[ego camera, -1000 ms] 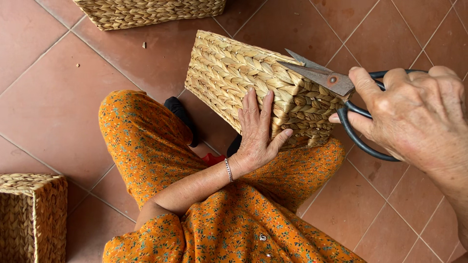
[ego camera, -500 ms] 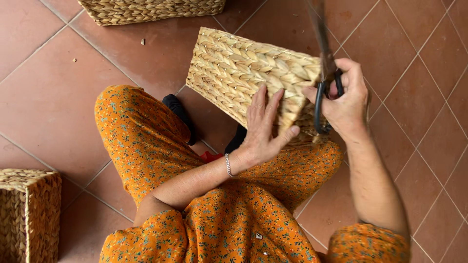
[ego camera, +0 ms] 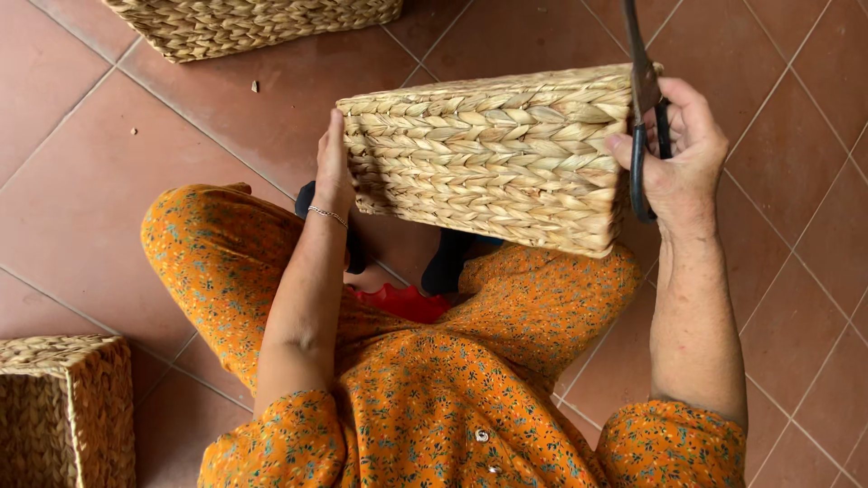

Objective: The person trims the edges of a woven basket using shears. They rotate the basket to cut along the rim and sides, removing excess material to create a clean finish.

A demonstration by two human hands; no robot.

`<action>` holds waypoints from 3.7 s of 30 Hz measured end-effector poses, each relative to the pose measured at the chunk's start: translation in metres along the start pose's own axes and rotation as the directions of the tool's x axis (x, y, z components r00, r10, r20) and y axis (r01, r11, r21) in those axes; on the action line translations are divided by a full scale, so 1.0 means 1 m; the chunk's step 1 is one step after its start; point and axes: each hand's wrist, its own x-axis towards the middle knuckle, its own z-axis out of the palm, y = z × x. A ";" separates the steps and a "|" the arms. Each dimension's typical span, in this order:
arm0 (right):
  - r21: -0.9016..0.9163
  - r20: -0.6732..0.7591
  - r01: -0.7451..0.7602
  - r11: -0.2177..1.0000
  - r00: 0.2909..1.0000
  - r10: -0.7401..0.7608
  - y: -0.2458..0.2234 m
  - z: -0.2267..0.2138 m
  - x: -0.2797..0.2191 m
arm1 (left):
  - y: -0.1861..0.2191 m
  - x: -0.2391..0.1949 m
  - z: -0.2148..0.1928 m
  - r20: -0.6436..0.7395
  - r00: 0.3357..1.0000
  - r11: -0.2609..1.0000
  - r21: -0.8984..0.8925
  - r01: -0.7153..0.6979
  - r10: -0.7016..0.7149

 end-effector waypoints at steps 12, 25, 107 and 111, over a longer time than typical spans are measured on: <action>0.257 -0.194 -0.018 0.966 0.979 0.070 0.074 -0.035 -0.003 | 0.071 -0.072 0.017 -0.073 0.967 0.963 0.129 -0.235 0.246; 0.436 -0.176 -0.100 0.894 0.965 0.194 0.192 -0.004 0.017 | 0.096 -0.096 0.009 0.070 0.972 0.820 0.526 -0.226 0.223; -0.478 0.665 0.761 0.439 0.640 -0.385 0.170 0.117 0.011 | 0.026 -0.041 -0.016 0.174 0.976 0.510 0.833 -0.216 0.129; -0.475 0.566 0.656 0.587 0.738 -0.368 0.180 0.112 0.014 | 0.035 -0.045 -0.009 0.193 0.970 0.496 0.834 -0.243 0.150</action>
